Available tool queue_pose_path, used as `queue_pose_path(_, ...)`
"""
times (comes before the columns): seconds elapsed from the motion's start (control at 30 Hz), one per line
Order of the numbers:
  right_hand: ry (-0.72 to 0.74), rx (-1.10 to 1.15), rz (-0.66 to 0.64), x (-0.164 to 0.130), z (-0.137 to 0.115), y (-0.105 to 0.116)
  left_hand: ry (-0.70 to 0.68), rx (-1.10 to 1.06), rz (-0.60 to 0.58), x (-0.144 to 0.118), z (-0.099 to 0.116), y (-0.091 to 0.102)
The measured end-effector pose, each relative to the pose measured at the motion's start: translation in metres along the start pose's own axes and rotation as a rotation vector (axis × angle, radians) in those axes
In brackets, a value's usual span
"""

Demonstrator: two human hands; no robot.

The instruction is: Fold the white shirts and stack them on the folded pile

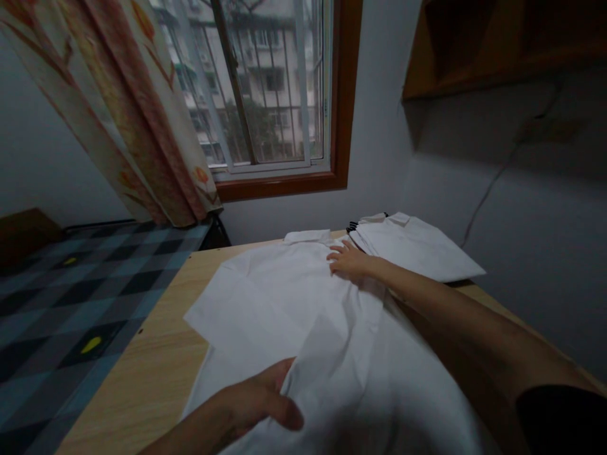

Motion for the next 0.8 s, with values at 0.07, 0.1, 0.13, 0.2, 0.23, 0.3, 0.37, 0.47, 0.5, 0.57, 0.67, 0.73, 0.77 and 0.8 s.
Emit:
queue_pose_path(0.07,-0.055,-0.111,-0.064,0.009,0.011,0.003,0.024,0.087,0.037,-0.001,-0.001,0.004)
queue_pose_path(0.1,-0.119,-0.162,-0.066,0.013,0.023,0.006,0.027,0.109,0.039,-0.001,-0.001,0.006)
queue_pose_path(0.13,-0.187,-0.201,-0.05,0.016,0.037,0.011,0.024,0.121,0.03,0.0,-0.002,0.007)
queue_pose_path(0.2,-0.316,-0.233,0.006,0.02,0.067,0.022,0.009,0.13,-0.006,0.004,-0.003,0.009)
queue_pose_path(0.23,-0.371,-0.234,0.032,0.022,0.082,0.027,-0.012,0.128,-0.022,0.008,-0.004,0.009)
queue_pose_path(0.3,-0.48,-0.219,0.089,0.021,0.104,0.033,-0.079,0.114,0.004,0.016,-0.007,0.01)
queue_pose_path(0.37,-0.626,-0.141,0.129,0.014,0.117,0.03,-0.172,0.055,0.139,0.023,-0.01,0.013)
queue_pose_path(0.47,-0.77,0.119,0.102,-0.01,0.123,0.011,-0.266,-0.053,0.41,0.027,-0.011,0.023)
queue_pose_path(0.5,-0.774,0.193,0.08,-0.021,0.122,0.003,-0.273,-0.075,0.468,0.027,-0.01,0.027)
queue_pose_path(0.57,-0.717,0.288,0.056,-0.047,0.116,-0.009,-0.272,-0.098,0.507,0.026,-0.005,0.034)
queue_pose_path(0.67,-0.532,0.34,0.033,-0.088,0.094,-0.022,-0.294,-0.09,0.462,0.028,0.008,0.037)
queue_pose_path(0.73,-0.425,0.298,0.043,-0.111,0.073,-0.027,-0.333,-0.054,0.437,0.033,0.02,0.036)
queue_pose_path(0.77,-0.408,0.258,0.06,-0.118,0.062,-0.028,-0.356,-0.041,0.427,0.036,0.027,0.034)
queue_pose_path(0.8,-0.417,0.214,0.09,-0.123,0.052,-0.028,-0.376,-0.033,0.416,0.04,0.033,0.031)
Point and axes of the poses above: each hand's wrist, its own x-axis towards the middle knuckle, its own y-axis out of the back of the hand, z = x × y, the point moved 2 cm from there along x, towards the middle knuckle, and after that the axes turned 15 degrees about -y, right-handed, at the moved point
